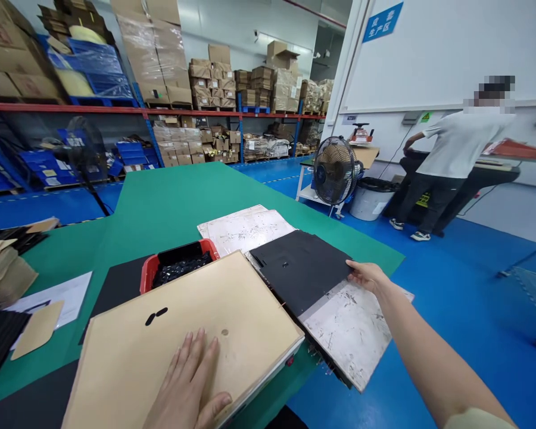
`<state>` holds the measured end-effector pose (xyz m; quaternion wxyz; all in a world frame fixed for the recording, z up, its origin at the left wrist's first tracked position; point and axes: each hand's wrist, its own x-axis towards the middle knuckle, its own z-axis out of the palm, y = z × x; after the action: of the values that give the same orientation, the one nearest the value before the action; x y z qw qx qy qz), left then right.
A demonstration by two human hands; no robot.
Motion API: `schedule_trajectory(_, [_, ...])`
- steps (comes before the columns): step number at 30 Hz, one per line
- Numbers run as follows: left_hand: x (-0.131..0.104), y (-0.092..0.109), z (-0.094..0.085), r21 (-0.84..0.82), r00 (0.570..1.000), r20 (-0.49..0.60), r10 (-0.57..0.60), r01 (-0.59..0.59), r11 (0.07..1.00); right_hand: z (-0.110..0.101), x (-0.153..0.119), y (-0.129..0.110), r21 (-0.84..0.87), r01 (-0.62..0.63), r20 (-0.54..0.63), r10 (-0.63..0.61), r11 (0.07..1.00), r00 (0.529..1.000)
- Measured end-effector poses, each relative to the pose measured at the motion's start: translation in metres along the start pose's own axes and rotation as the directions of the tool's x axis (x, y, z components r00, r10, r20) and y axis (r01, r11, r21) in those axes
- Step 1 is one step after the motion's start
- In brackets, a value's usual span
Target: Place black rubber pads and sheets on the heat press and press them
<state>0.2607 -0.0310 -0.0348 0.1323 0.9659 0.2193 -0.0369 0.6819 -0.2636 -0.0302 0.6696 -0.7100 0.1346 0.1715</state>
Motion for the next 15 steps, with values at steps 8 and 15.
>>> schedule_trajectory(8, [-0.007,-0.010,0.006,-0.018,1.000,-0.003,0.021,-0.021,1.000,-0.003,0.025,0.000,-0.027,-0.036,-0.093,0.033,0.999,0.995])
schedule_trajectory(15, [-0.003,-0.003,0.000,-0.039,0.998,0.069,-0.004,0.007,0.999,0.002,0.037,-0.005,-0.059,-0.037,-0.082,0.032,0.998,0.996])
